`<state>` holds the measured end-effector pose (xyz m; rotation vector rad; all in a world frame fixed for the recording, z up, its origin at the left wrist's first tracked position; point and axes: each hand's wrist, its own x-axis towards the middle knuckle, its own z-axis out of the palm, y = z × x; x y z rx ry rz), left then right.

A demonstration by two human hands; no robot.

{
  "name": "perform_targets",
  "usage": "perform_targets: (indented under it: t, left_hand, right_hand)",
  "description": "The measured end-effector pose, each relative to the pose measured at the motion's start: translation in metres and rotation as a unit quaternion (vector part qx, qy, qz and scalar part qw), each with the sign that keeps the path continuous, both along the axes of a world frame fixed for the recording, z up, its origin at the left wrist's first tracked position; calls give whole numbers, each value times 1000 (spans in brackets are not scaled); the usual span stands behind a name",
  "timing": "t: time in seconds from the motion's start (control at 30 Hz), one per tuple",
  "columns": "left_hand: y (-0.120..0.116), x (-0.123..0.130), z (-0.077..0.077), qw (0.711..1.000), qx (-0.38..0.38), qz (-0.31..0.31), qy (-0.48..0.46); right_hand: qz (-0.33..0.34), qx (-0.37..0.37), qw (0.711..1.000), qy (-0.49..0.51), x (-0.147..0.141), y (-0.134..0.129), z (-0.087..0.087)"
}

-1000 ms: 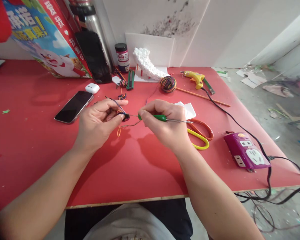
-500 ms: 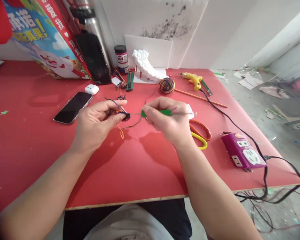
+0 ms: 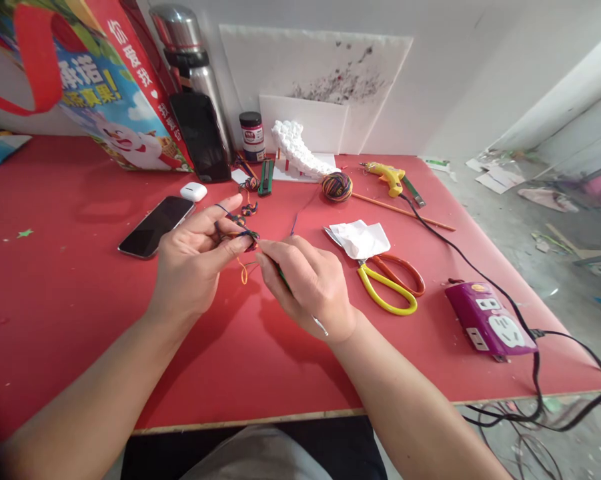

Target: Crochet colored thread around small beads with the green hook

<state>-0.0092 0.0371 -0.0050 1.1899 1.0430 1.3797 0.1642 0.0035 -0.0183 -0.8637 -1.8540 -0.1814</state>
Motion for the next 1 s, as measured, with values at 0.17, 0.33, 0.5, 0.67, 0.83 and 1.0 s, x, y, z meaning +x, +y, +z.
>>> perform_targets:
  t: [0.17, 0.33, 0.5, 0.67, 0.83, 1.0]
  left_hand:
    - [-1, 3, 1, 999, 8, 9, -50]
    - [-5, 5, 5, 997, 16, 13, -73]
    - [-8, 4, 4, 999, 26, 12, -36]
    - [-7, 1, 2, 998, 51, 2, 33]
    - [-7, 1, 3, 998, 43, -9, 50]
    - [-5, 1, 1, 998, 42, -13, 45]
  right_hand:
    - [-13, 29, 999, -27, -4, -3, -2]
    - [-12, 49, 998, -43, -6, -4, -3]
    - [6, 27, 1000, -10, -6, -4, -2]
    - [10, -15, 1000, 25, -4, -5, 2]
    - [18, -53, 997, 58, -1, -6, 7]
    - [15, -94, 993, 68, 2, -6, 13]
